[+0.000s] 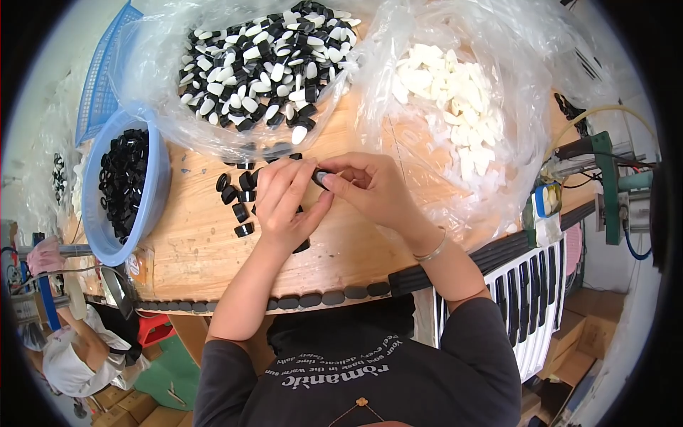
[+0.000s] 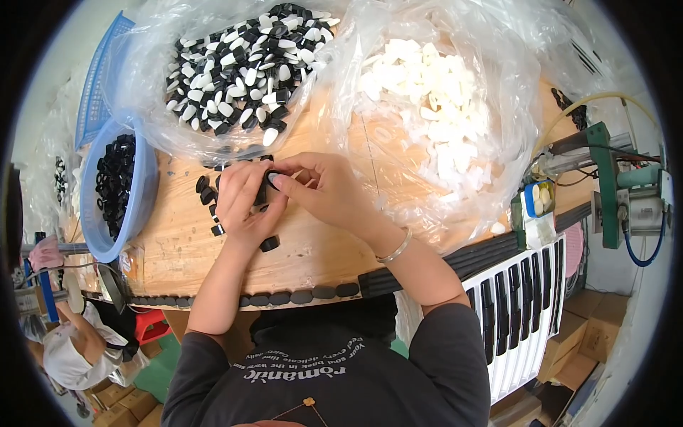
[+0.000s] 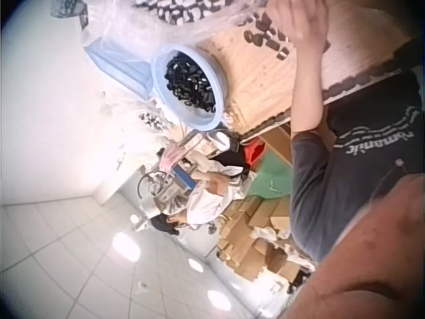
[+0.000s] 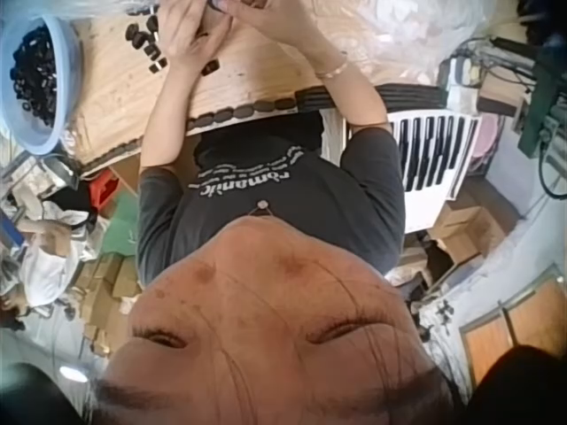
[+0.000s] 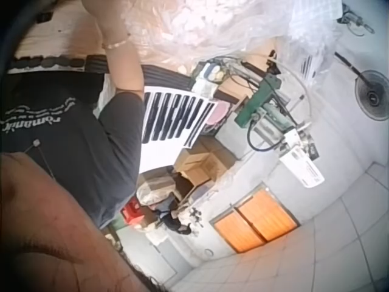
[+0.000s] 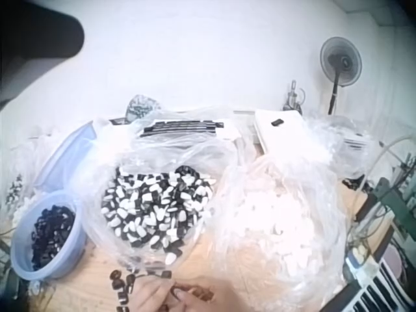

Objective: Assemble keyboard keys by inserting white caps into black key bases.

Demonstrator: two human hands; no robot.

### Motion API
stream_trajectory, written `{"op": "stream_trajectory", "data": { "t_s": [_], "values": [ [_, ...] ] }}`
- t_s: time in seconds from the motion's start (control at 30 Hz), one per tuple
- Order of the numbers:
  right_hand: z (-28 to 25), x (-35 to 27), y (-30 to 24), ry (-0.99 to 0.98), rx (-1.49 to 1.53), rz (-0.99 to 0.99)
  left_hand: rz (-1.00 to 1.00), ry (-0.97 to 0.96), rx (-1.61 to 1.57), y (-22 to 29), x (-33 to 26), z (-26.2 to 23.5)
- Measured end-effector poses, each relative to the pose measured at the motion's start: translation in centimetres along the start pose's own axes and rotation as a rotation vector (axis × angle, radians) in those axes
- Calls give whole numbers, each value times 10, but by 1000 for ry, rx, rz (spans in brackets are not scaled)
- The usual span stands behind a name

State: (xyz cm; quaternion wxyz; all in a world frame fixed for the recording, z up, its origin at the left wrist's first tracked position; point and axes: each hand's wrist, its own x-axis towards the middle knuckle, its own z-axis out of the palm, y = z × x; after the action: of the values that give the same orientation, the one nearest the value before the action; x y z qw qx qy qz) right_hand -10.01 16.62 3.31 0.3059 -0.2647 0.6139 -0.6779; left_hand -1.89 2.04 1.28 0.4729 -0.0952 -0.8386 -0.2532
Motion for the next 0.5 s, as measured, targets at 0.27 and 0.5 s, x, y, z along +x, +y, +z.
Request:
{"op": "stream_trajectory", "data": {
  "t_s": [0.27, 0.5],
  "values": [
    [2, 1, 8, -15, 105, -25, 13, -31, -22, 6, 1, 2],
    [-1, 4, 9, -16, 40, 31, 46, -49, 11, 5, 1, 4]
  ]
}}
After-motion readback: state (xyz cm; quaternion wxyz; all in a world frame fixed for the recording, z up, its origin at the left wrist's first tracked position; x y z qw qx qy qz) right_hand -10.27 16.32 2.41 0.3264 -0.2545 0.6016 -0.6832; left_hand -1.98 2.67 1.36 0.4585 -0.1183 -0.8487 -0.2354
